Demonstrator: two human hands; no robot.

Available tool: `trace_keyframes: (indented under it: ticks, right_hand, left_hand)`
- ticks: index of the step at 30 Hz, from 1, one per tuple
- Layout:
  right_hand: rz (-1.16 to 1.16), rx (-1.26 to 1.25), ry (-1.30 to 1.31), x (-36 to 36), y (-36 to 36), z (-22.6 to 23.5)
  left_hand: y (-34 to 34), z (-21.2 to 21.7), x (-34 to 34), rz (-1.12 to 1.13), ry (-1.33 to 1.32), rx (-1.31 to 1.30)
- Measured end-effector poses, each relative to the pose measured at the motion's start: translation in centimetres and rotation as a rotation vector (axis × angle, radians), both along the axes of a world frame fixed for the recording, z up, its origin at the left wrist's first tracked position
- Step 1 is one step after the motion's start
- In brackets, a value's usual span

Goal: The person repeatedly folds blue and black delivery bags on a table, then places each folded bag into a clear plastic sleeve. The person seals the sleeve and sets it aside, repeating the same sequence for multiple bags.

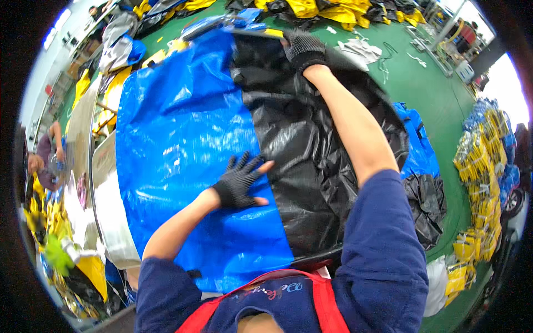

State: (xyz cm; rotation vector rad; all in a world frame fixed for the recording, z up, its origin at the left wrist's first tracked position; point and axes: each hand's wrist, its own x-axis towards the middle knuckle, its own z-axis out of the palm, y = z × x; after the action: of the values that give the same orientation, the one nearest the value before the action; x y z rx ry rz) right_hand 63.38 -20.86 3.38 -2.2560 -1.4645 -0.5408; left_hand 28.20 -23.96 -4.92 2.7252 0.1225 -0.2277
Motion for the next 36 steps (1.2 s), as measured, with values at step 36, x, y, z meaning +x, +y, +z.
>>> trace_keyframes:
  ticks: [36]
  right_hand:
    - [0.065,-0.454,-0.041,-9.3,-25.2,-8.9]
  left_hand:
    - [-1.7,-3.4,-18.6,0.461,0.051,0.489]
